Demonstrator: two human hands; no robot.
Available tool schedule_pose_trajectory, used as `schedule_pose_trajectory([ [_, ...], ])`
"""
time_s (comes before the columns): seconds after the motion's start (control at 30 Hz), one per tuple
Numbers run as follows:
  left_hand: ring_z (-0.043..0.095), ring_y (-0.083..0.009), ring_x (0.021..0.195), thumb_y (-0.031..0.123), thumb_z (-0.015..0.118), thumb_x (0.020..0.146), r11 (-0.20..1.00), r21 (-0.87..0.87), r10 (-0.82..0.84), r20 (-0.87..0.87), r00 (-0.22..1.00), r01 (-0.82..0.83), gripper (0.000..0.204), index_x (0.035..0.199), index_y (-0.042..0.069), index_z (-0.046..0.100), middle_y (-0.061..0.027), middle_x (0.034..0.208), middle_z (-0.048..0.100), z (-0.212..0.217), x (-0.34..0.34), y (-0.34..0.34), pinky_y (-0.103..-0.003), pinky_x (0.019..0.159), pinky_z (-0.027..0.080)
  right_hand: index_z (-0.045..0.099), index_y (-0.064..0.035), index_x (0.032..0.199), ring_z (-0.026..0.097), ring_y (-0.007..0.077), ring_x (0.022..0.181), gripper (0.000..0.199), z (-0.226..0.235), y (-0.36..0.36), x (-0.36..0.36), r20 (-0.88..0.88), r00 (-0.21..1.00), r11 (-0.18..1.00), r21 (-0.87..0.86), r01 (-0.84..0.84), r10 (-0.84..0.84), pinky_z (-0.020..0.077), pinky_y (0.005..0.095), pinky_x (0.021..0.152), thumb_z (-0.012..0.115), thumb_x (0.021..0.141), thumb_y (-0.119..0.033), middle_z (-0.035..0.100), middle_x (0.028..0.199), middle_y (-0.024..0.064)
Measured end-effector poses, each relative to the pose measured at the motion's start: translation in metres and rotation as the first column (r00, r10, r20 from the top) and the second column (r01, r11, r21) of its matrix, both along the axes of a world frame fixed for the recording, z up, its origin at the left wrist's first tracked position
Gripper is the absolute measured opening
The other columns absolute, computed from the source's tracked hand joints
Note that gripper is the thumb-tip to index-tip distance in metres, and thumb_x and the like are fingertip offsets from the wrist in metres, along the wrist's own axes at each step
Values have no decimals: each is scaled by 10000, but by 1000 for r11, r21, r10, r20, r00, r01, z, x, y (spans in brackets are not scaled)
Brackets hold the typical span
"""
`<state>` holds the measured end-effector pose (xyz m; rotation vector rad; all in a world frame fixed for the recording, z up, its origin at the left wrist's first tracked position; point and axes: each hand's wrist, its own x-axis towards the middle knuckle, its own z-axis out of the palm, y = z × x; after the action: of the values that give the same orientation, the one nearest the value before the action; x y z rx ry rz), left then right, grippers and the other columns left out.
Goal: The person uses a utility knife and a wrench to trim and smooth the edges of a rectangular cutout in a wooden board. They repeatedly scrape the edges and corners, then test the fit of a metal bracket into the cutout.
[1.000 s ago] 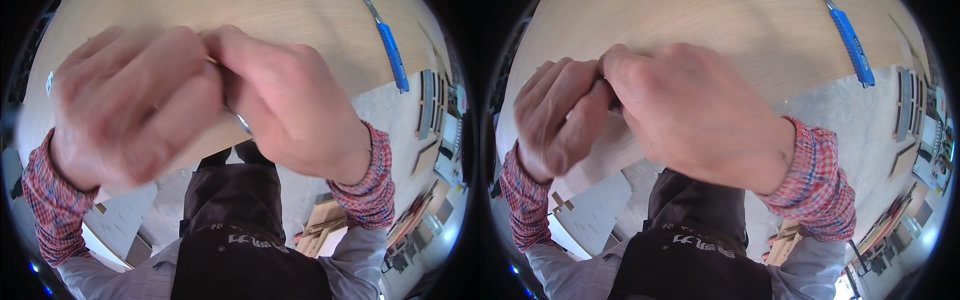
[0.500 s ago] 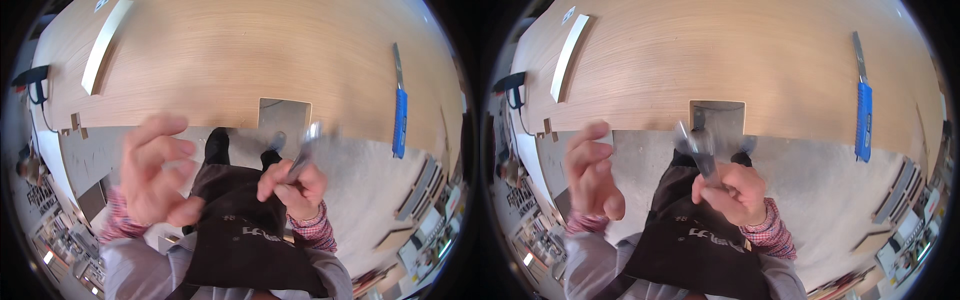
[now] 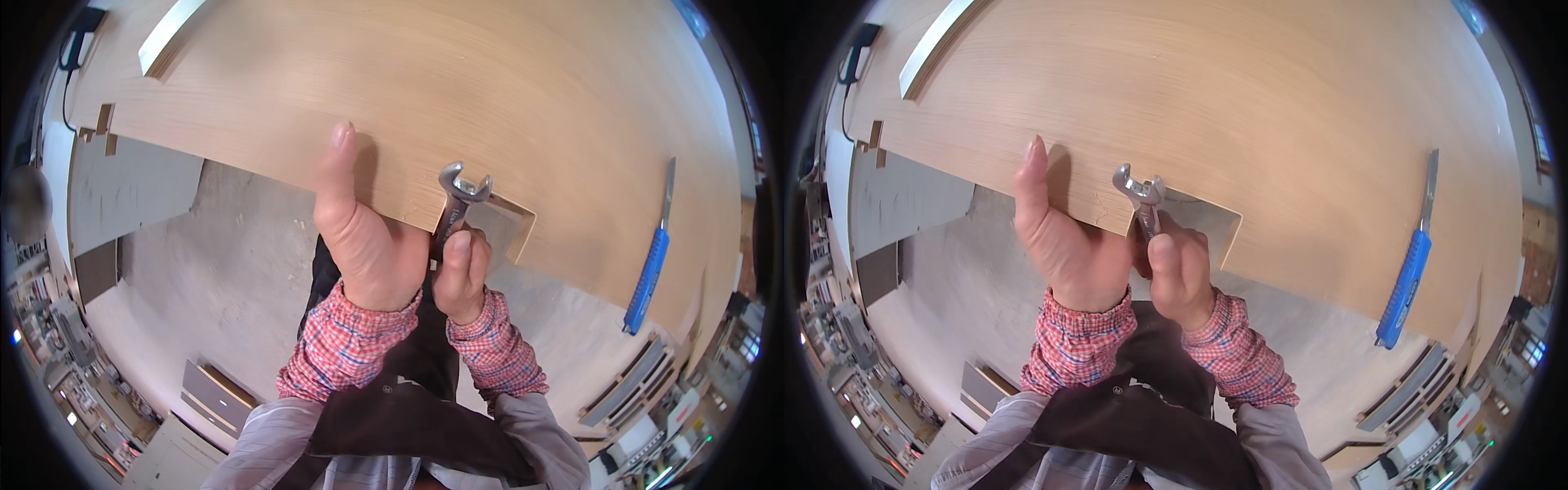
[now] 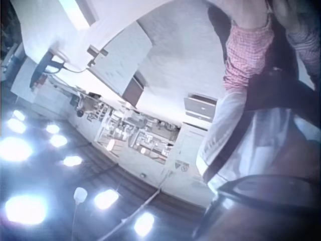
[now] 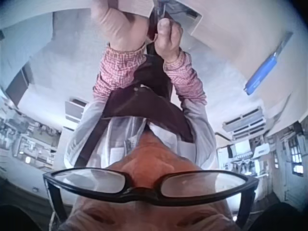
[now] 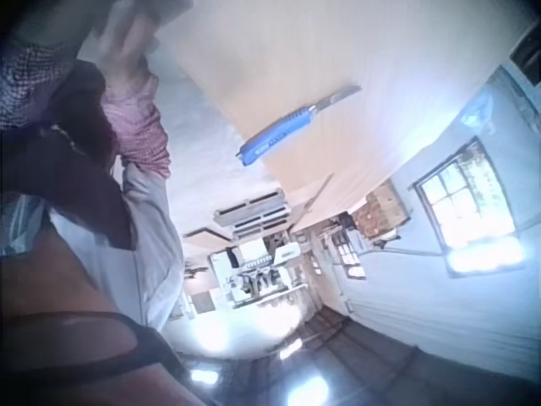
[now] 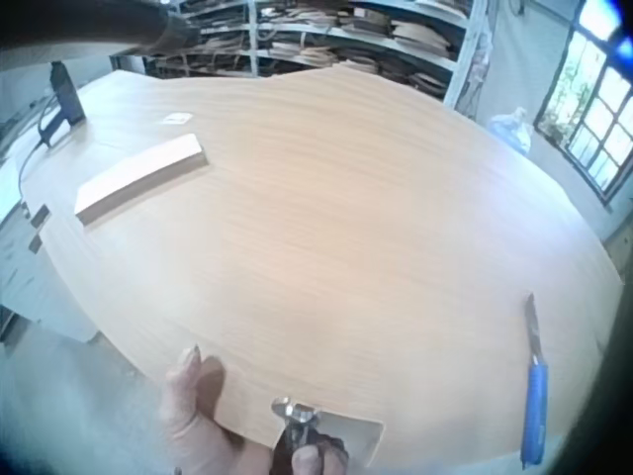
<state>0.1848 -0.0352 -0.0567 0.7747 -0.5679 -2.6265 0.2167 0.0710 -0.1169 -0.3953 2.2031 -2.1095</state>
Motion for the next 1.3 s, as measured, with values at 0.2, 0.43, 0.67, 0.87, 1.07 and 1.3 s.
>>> schedule_pose_trajectory([
  [0.2, 633, -207, 1118, 297, 690, 971, 993, -63, 105, 74, 992, -100, 415, 1280, 37, 592, -65, 1202, 665, 9, -4, 13, -381, 974, 506, 589, 9, 814, 577, 398, 566, 485, -3, 7, -12, -99, 989, 991, 83, -106, 114, 412, 470, 543, 386, 1064, -354, 541, 613, 172],
  [0.43, 624, -205, 1135, 297, 661, 984, 987, -125, 102, 23, 995, -98, 434, 1308, 25, 562, -71, 1230, 654, 0, -3, 14, -369, 990, 496, 585, 5, 785, 581, 389, 550, 493, 2, 16, -31, -143, 946, 956, 81, -281, 290, 422, 459, 520, 419, 1070, -361, 551, 645, 182],
  [0.67, 609, -207, 1150, 295, 629, 1000, 954, -290, 94, 36, 995, -80, 418, 1300, 12, 563, -84, 1233, 652, -10, -2, 12, -365, 1011, 470, 624, 32, 823, 624, 381, 573, 470, 0, 15, -43, -261, 910, 947, 98, -307, 323, 464, 427, 531, 467, 1065, -340, 595, 667, 180],
  [0.87, 611, -211, 1162, 307, 624, 1008, 982, -171, 84, -3, 996, -83, 426, 1303, 6, 563, -92, 1235, 655, -3, -5, 12, -370, 1012, 474, 629, 35, 841, 615, 357, 549, 555, 6, 19, -41, -52, 917, 918, -4, -397, 396, 462, 402, 533, 416, 1078, -419, 566, 625, 158],
  [1.07, 624, -217, 1150, 318, 610, 1013, 984, -161, 81, 20, 996, -77, 440, 1316, 3, 556, -97, 1233, 659, -3, -4, 13, -376, 1007, 483, 648, 56, 988, 602, 345, 543, 614, -2, 18, -39, -101, 923, 928, 66, -366, 371, 444, 414, 529, 385, 1077, -491, 542, 612, 129],
  [1.3, 609, -216, 1162, 339, 606, 1006, 983, -164, 92, 43, 995, -84, 464, 1317, -2, 553, -104, 1248, 647, -12, -5, 14, -370, 1011, 472, 627, 62, 1044, 570, 323, 560, 639, -1, 25, -45, -156, 892, 902, 159, -401, 424, 434, 421, 545, 402, 1068, -536, 528, 630, 115],
])
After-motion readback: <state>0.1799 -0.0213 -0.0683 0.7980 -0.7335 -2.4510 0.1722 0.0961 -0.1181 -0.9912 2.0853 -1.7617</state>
